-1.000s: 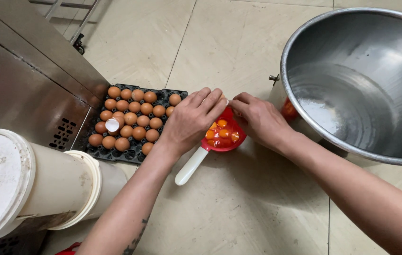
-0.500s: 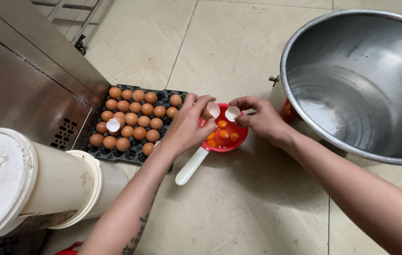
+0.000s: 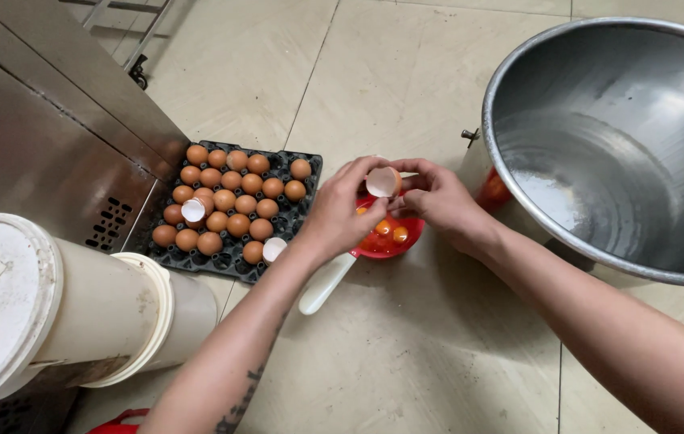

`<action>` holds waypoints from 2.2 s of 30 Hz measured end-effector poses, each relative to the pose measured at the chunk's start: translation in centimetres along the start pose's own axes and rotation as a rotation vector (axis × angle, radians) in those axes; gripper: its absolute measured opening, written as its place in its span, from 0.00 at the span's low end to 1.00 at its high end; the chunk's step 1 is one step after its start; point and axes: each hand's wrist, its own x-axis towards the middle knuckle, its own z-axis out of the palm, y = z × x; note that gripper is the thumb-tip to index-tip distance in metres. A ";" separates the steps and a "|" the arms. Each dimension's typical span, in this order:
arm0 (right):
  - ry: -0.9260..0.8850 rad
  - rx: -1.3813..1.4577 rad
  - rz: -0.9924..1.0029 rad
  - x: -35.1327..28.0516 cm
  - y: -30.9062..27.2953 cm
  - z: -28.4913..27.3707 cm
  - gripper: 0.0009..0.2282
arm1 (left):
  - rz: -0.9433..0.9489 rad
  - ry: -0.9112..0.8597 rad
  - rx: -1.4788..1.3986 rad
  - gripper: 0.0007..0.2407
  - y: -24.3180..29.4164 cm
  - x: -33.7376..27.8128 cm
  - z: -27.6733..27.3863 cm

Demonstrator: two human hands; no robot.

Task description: Cracking eggs from a tray into a small bowl and then transferring them into a large pot.

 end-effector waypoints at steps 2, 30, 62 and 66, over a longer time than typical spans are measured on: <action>-0.007 -0.011 0.002 -0.3 -0.3 0.3 0.23 | -0.042 0.014 -0.053 0.18 -0.4 0.2 -0.7; 0.106 -0.265 0.167 -1.0 -0.2 -0.5 0.18 | -0.449 -0.147 0.516 0.22 -7.7 -11.8 -10.0; 0.111 -0.163 0.150 -0.3 0.3 0.9 0.16 | -0.307 0.313 0.069 0.19 -6.2 -5.7 -9.8; 0.104 -0.138 0.120 -0.8 -0.4 0.5 0.16 | -0.481 0.213 -0.820 0.20 -0.9 -2.8 -7.4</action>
